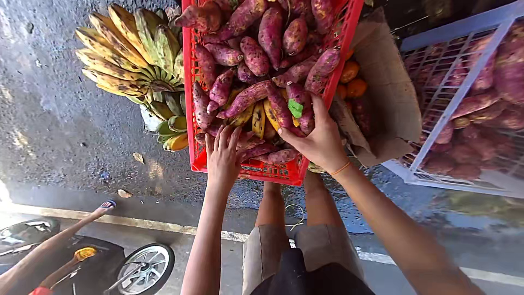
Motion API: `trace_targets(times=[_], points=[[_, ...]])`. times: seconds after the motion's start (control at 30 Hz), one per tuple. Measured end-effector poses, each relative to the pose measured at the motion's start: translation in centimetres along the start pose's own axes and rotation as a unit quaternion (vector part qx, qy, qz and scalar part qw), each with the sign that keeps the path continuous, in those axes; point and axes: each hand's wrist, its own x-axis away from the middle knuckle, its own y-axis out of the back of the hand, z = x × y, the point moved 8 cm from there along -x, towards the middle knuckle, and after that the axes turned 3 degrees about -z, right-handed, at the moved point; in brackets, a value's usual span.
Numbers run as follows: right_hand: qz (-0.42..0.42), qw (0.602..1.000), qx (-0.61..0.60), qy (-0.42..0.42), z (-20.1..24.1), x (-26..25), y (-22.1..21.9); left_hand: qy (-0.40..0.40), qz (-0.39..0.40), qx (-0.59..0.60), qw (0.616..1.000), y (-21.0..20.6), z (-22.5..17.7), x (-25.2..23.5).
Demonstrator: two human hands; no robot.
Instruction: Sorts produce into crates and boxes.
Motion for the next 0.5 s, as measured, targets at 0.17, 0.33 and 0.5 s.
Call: trace_targets(times=[0.17,0.33,0.5], points=[[-0.029,0.997,0.066,0.024,-1.0,1.4,-1.4,-0.075,-0.021,0.041,0.996,0.5,1.9,-0.4],[-0.042,0.991,0.115,0.052,-0.4,2.3,-2.4,-0.065,-0.146,0.298,0.941,3.6,2.2,1.2],[-0.110,0.979,0.150,0.087,0.0,3.8,-1.8,0.001,-0.201,0.569,0.797,6.4,3.3,2.0]])
